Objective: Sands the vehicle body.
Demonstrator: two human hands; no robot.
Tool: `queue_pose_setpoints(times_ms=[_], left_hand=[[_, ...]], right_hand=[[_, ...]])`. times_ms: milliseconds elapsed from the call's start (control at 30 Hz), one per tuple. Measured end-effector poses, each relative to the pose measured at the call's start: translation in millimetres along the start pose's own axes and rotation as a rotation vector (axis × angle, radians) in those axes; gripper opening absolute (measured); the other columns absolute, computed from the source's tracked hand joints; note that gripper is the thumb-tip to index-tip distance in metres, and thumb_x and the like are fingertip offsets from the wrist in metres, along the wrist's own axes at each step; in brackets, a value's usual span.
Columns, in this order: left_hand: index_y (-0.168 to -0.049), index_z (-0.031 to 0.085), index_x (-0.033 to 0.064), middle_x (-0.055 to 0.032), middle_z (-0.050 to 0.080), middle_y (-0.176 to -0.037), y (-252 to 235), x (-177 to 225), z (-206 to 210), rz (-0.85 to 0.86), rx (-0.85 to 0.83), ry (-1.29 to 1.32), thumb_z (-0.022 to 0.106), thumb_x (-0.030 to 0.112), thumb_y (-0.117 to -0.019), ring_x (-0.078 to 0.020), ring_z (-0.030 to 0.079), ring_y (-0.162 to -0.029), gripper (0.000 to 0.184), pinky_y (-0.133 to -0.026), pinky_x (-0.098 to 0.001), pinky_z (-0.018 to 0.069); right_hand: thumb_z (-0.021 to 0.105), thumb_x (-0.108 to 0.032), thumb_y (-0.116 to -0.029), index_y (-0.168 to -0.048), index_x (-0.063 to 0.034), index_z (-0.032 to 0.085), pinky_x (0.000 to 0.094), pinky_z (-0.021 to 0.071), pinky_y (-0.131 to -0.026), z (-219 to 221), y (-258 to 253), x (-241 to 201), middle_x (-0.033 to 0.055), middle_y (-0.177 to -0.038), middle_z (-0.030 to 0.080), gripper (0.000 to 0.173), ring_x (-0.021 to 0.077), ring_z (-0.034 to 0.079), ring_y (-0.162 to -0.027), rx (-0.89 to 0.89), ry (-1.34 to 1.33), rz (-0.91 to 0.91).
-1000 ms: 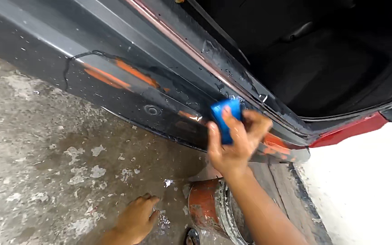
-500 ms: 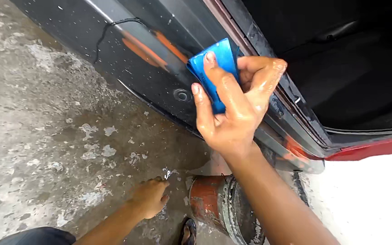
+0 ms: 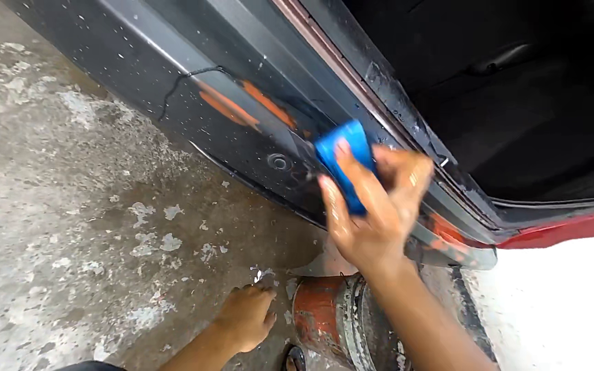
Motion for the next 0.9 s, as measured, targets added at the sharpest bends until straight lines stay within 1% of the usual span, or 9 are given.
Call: queue_pose_setpoints(times_ms=[100, 200, 333, 433, 533, 667, 733, 833, 900], left_hand=[[-0.147, 0.055, 0.0168, -0.0130, 0.057, -0.145, 13, -11, -22, -0.023, 0.101, 0.053, 0.055, 0.041, -0.1027, -0.0354, 0.054, -0.134, 0.051, -0.109, -0.0604, 0.0431], [-0.149, 0.053, 0.0183, -0.0124, 0.056, -0.146, 1, -8, -20, -0.056, 0.140, 0.049, 0.052, 0.042, -0.1027, -0.0346, 0.053, -0.136, 0.053, -0.109, -0.0587, 0.0437], [-0.149, 0.053, 0.0169, -0.0120, 0.055, -0.149, -19, 3, 10, -0.029, -0.001, -0.009, 0.054, 0.043, -0.1027, -0.0340, 0.053, -0.136, 0.053, -0.108, -0.0615, 0.0440], [-0.147, 0.055, 0.0169, -0.0125, 0.056, -0.147, -9, 5, 7, -0.002, -0.025, -0.046, 0.054, 0.044, -0.1021, -0.0354, 0.054, -0.134, 0.052, -0.106, -0.0626, 0.0442], [-0.149, 0.052, 0.0191, -0.0116, 0.055, -0.148, 5, 2, -8, -0.007, 0.060, 0.015, 0.053, 0.045, -0.1028, -0.0341, 0.053, -0.135, 0.054, -0.108, -0.0596, 0.0437], [-0.150, 0.052, 0.0202, -0.0111, 0.055, -0.148, -8, 2, 3, -0.040, 0.026, -0.031, 0.053, 0.046, -0.1022, -0.0340, 0.053, -0.135, 0.054, -0.107, -0.0596, 0.0450], [-0.148, 0.054, 0.0196, -0.0108, 0.056, -0.147, -12, 3, 11, -0.036, -0.022, -0.051, 0.054, 0.044, -0.1023, -0.0330, 0.055, -0.134, 0.052, -0.106, -0.0608, 0.0459], [-0.149, 0.053, 0.0176, -0.0119, 0.055, -0.147, 2, -2, -5, -0.031, 0.013, -0.029, 0.054, 0.044, -0.1024, -0.0338, 0.053, -0.135, 0.053, -0.108, -0.0599, 0.0438], [-0.150, 0.053, 0.0177, -0.0119, 0.055, -0.149, 12, -8, -21, -0.056, 0.106, 0.036, 0.054, 0.044, -0.1026, -0.0327, 0.053, -0.137, 0.054, -0.111, -0.0572, 0.0434]], right_hand=[[0.071, -0.030, -0.0913, -0.125, -0.0179, 0.069, 0.0339, 0.0472, -0.096, -15, 49, 23, 0.0134, -0.121, 0.051, 0.036, 0.0204, 0.053, -0.113, 0.080, 0.067, 0.021], [0.073, -0.028, -0.0880, -0.115, -0.0104, 0.075, 0.0363, 0.0494, -0.087, 5, 12, 1, 0.0192, -0.113, 0.055, 0.033, 0.0250, 0.056, -0.102, 0.149, 0.053, -0.013], [0.071, -0.031, -0.0932, -0.127, -0.0157, 0.074, 0.0336, 0.0508, -0.080, 9, -17, 1, 0.0175, -0.116, 0.055, 0.038, 0.0229, 0.056, -0.101, -0.027, -0.104, -0.023], [0.073, -0.027, -0.0920, -0.133, -0.0172, 0.070, 0.0379, 0.0553, -0.087, -30, 32, 43, 0.0163, -0.123, 0.057, 0.043, 0.0241, 0.059, -0.109, -0.107, -0.086, -0.039], [0.071, -0.031, -0.0906, -0.129, -0.0195, 0.068, 0.0365, 0.0483, -0.094, -38, 68, 63, 0.0131, -0.122, 0.051, 0.040, 0.0212, 0.054, -0.112, -0.002, 0.019, -0.048], [0.071, -0.032, -0.0895, -0.116, -0.0154, 0.077, 0.0366, 0.0511, -0.079, 9, -11, 4, 0.0172, -0.109, 0.058, 0.032, 0.0245, 0.058, -0.097, 0.092, -0.016, -0.040], [0.070, -0.032, -0.0923, -0.122, -0.0165, 0.077, 0.0354, 0.0506, -0.078, 15, -29, -3, 0.0164, -0.111, 0.056, 0.034, 0.0238, 0.056, -0.097, 0.017, -0.087, -0.032], [0.073, -0.027, -0.0925, -0.133, -0.0172, 0.070, 0.0394, 0.0556, -0.087, -22, 26, 29, 0.0177, -0.124, 0.058, 0.042, 0.0252, 0.060, -0.109, -0.038, -0.036, 0.007], [0.072, -0.028, -0.0913, -0.130, -0.0170, 0.068, 0.0371, 0.0509, -0.089, -35, 68, 49, 0.0161, -0.121, 0.053, 0.040, 0.0234, 0.056, -0.109, 0.035, 0.058, 0.042]])
Point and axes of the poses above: each hand's wrist, its own y-axis away from the middle knuckle, its own z-axis out of the palm, x = y × z, the point moved 5 cm from there along -y, towards the middle knuckle
